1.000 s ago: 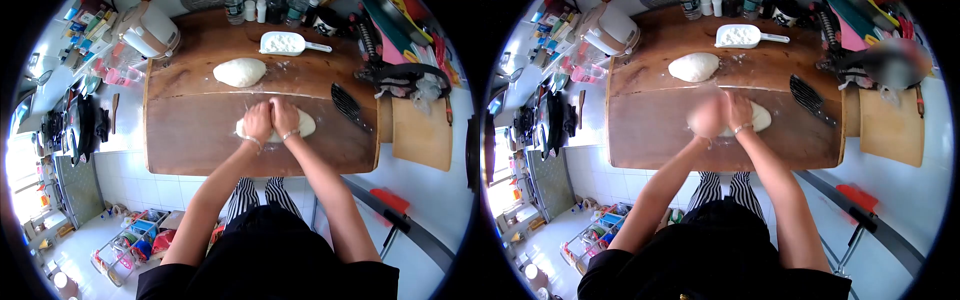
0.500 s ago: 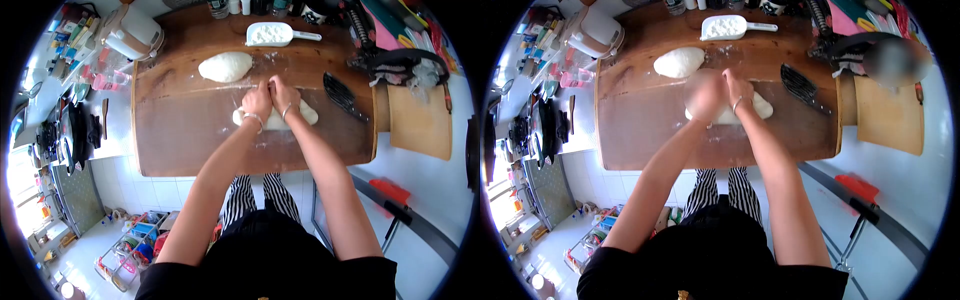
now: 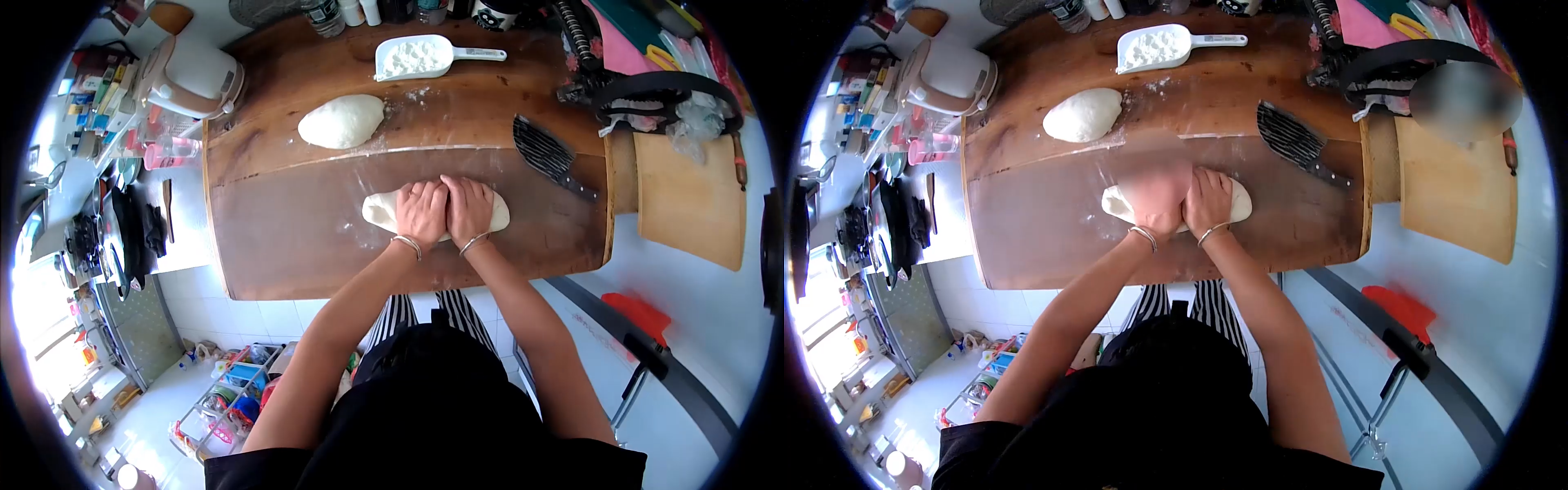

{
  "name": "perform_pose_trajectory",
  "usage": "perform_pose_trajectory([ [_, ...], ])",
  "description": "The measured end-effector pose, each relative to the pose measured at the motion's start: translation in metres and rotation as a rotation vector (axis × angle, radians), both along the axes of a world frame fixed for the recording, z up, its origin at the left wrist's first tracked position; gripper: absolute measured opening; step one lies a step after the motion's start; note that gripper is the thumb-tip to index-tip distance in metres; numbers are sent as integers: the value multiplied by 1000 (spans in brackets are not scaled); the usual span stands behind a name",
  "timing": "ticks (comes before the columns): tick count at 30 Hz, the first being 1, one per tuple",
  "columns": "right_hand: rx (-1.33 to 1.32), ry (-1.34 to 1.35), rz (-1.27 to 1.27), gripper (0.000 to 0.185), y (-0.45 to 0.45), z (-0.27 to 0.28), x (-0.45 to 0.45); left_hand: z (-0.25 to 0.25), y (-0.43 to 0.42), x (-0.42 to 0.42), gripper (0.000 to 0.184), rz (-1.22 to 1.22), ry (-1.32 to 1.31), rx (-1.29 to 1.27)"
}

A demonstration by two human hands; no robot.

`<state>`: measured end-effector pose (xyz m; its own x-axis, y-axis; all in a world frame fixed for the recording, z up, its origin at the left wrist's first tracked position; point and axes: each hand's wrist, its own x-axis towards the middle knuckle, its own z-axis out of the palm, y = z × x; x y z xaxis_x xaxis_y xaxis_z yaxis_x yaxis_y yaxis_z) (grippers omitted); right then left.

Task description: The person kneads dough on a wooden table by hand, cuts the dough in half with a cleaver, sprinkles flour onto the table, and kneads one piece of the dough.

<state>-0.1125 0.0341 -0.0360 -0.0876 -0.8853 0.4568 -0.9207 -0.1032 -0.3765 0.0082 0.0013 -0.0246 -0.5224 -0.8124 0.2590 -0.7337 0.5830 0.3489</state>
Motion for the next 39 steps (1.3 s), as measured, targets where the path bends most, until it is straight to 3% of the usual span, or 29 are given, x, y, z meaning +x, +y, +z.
perform_pose_trajectory([
  [2, 140, -22, 40, 31, -20, -1, -10, 7, -25, -8, 21, -16, -28, 74],
  [4, 120, -65, 39, 31, -40, 8, -15, 13, -43, -16, 18, 31, -126, 201],
  [6, 155, -116, 2, 30, -57, 16, -18, 2, -57, -20, 16, 22, 2, 80],
  [10, 313, -113, -121, 23, -79, 14, -20, 13, -74, -33, 19, 211, 99, 274],
  [13, 474, -166, -55, 23, -80, 23, -26, 30, -73, -30, 19, 191, 71, 154],
  [15, 597, -238, 28, 24, -55, 33, -19, 56, -50, -23, 21, 153, -160, 501],
  [16, 412, -212, -20, 22, -32, 47, -11, 79, -29, -20, 21, 186, -151, 455],
  [17, 227, -183, -66, 20, -11, 57, -4, 71, -12, -13, 19, 168, -98, 310],
  [18, 139, -80, -84, 20, 10, 44, 3, 52, 7, -5, 17, 153, -49, 172],
  [21, -83, -94, -55, 21, 34, 22, 14, 13, 31, 2, 14, 104, 239, -195],
  [26, -121, -81, -30, 21, -12, 4, -3, 7, -21, -6, 10, 24, 147, -95],
  [31, -14, -70, -147, 19, -59, -1, -14, 3, -67, -22, 18, 56, 127, 54],
  [36, 150, -36, -256, 14, -70, 10, -5, 13, -80, -22, 28, 115, -7, 273],
  [39, 167, -26, -249, 14, -42, 14, 34, 6, -58, 17, 25, 57, 44, 206],
])
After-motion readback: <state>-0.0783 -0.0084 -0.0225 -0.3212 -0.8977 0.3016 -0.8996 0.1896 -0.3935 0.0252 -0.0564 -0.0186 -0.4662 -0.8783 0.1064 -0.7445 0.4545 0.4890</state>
